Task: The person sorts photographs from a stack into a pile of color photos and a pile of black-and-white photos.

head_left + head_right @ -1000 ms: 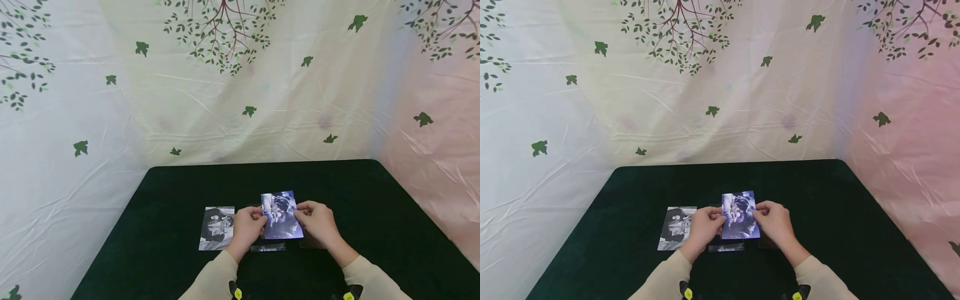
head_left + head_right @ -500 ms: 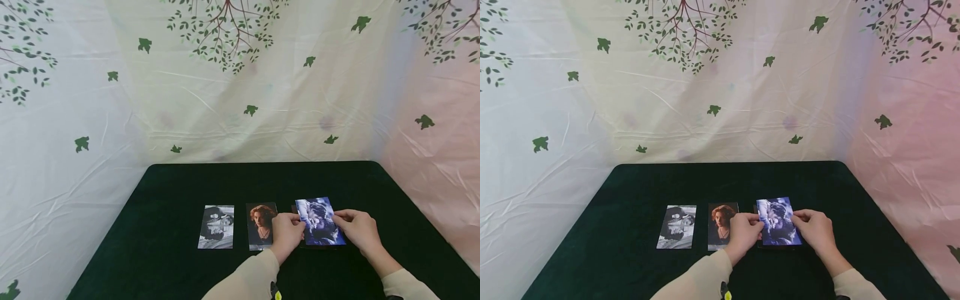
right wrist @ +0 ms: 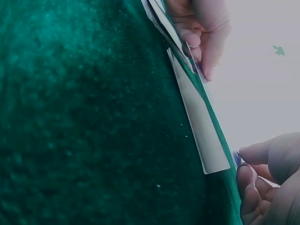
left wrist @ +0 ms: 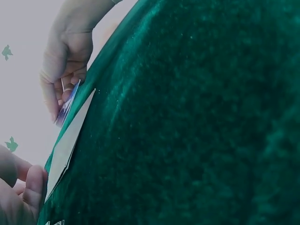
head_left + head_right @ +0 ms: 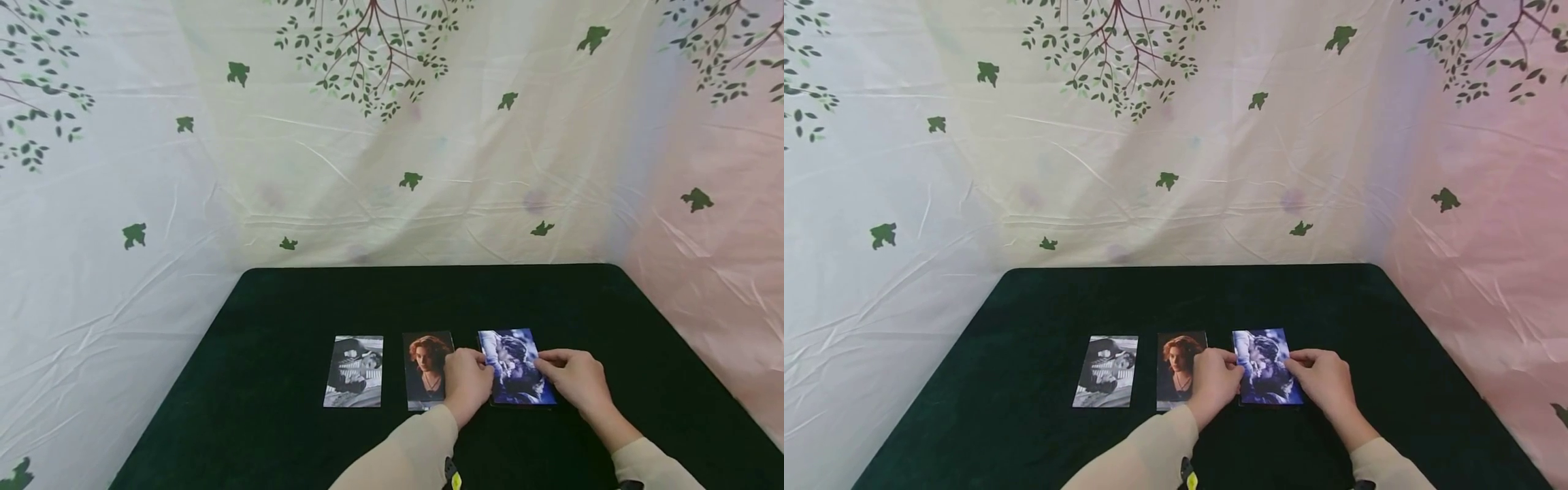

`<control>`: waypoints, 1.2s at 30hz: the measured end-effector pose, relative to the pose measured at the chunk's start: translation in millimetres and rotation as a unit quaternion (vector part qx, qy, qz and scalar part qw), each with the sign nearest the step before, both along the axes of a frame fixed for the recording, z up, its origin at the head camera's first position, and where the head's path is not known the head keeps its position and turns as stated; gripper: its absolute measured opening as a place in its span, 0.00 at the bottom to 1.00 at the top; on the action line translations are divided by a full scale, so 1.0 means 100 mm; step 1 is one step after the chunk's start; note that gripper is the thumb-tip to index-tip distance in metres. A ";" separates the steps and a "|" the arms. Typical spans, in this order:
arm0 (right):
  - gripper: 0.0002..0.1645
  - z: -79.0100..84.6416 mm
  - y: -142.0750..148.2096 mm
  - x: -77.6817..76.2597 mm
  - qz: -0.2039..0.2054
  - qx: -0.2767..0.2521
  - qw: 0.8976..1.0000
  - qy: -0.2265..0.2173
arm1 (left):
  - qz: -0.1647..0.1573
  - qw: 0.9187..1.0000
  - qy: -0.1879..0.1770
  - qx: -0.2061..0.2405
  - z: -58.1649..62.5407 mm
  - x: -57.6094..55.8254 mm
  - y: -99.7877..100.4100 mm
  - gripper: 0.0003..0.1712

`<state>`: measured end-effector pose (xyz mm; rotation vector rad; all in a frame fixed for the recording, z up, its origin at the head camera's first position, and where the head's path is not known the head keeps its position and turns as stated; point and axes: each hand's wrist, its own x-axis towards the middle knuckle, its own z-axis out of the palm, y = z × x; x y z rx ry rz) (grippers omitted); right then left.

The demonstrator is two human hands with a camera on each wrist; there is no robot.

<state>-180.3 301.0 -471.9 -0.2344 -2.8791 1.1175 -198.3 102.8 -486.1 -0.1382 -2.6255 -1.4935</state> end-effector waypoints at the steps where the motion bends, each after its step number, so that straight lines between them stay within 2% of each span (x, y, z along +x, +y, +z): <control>1: 0.20 -0.01 0.00 0.00 0.000 0.002 1.000 -0.004 | 0.000 1.000 0.006 -0.008 -0.01 -0.01 0.00 0.04; 7: 0.21 -0.09 0.01 -0.04 -0.002 0.012 1.000 -0.012 | 0.010 0.998 0.030 -0.050 -0.07 -0.02 0.00 0.04; 10: 0.21 -0.12 0.00 -0.05 -0.005 0.016 1.000 -0.013 | 0.013 0.998 0.026 -0.056 -0.07 -0.02 0.00 0.04; 17: 0.21 -0.14 0.01 -0.03 -0.010 0.004 1.000 -0.025 | 0.001 0.999 0.013 -0.049 -0.06 -0.01 -0.01 0.04; 26: 0.21 -0.15 0.01 -0.04 -0.008 0.019 0.999 -0.024 | 0.005 0.998 0.022 -0.055 -0.07 -0.01 -0.01 0.05; 36: 0.20 -0.17 0.00 -0.05 -0.019 0.015 0.999 -0.025 | -0.006 0.998 0.024 -0.053 -0.07 0.00 -0.01 0.08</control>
